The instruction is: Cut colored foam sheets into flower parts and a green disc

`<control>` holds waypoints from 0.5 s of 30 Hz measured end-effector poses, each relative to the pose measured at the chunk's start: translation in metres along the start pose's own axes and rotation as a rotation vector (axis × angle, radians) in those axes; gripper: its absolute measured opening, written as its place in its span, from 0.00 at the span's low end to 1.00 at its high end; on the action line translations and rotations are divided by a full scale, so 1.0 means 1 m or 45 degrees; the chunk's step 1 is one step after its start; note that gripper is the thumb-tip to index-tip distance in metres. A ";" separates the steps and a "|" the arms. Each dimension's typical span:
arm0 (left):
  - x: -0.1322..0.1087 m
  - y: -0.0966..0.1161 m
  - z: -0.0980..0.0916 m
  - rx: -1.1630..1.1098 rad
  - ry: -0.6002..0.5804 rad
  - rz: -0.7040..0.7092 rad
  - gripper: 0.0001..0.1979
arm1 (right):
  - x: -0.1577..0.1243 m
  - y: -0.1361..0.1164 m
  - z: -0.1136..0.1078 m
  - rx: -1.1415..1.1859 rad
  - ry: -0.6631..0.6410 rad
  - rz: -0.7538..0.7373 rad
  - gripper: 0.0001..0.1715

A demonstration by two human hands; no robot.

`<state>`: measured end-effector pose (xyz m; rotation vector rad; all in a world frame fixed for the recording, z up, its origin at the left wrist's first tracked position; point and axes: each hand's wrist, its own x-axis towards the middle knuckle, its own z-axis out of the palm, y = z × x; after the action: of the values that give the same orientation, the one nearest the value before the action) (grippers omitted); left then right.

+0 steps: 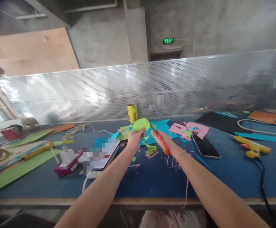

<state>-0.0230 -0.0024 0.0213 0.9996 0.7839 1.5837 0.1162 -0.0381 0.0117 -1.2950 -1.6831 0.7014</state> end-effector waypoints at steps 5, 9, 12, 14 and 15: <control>-0.001 -0.001 0.002 0.007 -0.031 -0.010 0.12 | -0.003 -0.007 -0.001 0.022 0.016 -0.003 0.27; -0.002 -0.001 0.003 0.000 -0.023 -0.011 0.11 | -0.004 -0.012 -0.002 -0.048 0.033 -0.019 0.27; -0.002 -0.001 0.003 -0.013 -0.017 -0.013 0.12 | -0.003 -0.013 -0.003 -0.133 0.056 -0.030 0.26; -0.002 -0.001 0.003 -0.025 -0.014 -0.017 0.12 | -0.001 -0.012 -0.003 -0.188 0.083 -0.058 0.24; -0.002 -0.001 0.002 -0.035 -0.014 -0.019 0.13 | 0.000 -0.011 -0.004 -0.215 0.101 -0.076 0.22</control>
<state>-0.0203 -0.0039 0.0213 0.9798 0.7591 1.5707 0.1142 -0.0421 0.0225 -1.3648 -1.7384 0.4752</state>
